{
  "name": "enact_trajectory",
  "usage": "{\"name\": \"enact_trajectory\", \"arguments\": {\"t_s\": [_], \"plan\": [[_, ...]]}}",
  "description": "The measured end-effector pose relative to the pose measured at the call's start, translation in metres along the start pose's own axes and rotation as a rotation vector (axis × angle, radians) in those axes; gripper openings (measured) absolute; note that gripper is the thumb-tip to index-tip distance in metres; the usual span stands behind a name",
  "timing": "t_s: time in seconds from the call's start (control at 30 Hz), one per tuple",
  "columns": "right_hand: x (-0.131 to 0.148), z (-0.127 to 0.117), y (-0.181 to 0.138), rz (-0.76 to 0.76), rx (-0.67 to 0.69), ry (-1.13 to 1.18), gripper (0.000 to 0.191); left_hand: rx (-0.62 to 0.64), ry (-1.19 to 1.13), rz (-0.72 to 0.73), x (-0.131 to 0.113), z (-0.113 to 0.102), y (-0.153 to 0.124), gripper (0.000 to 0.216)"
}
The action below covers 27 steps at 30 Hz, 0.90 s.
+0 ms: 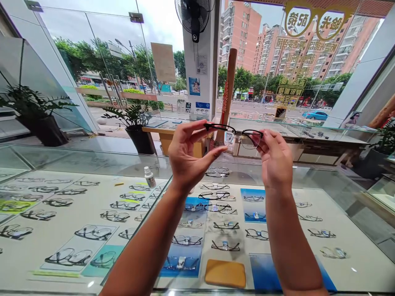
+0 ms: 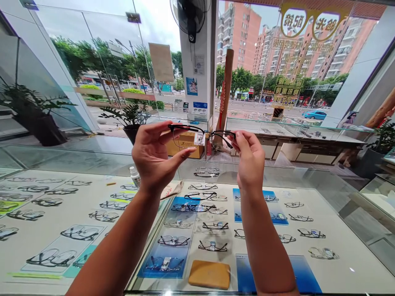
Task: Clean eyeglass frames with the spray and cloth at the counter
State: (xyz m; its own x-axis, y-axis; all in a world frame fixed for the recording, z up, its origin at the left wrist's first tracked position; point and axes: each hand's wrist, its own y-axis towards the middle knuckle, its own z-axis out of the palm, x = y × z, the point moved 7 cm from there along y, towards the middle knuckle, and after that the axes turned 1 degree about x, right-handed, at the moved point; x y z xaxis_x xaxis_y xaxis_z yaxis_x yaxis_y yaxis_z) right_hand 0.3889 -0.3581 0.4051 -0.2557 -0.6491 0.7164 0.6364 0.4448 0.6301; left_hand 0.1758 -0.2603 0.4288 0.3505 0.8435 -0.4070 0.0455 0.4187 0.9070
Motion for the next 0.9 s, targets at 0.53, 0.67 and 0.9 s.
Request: {"name": "enact_trajectory", "arguments": {"t_s": [0.53, 0.67, 0.9], "plan": [[-0.012, 0.004, -0.002, 0.251, 0.63, -0.505, 0.059, 0.451, -0.004, -0.217, -0.004, 0.003, 0.012, 0.066], [-0.03, 0.001, -0.001, 0.33, 0.66, -0.483, 0.066, 0.453, 0.001, -0.168, -0.01, -0.002, 0.012, 0.067], [-0.025, 0.009, -0.002, 0.241, 0.67, -0.532, 0.063, 0.344, -0.116, -0.255, -0.002, -0.012, 0.013, 0.067]]}}
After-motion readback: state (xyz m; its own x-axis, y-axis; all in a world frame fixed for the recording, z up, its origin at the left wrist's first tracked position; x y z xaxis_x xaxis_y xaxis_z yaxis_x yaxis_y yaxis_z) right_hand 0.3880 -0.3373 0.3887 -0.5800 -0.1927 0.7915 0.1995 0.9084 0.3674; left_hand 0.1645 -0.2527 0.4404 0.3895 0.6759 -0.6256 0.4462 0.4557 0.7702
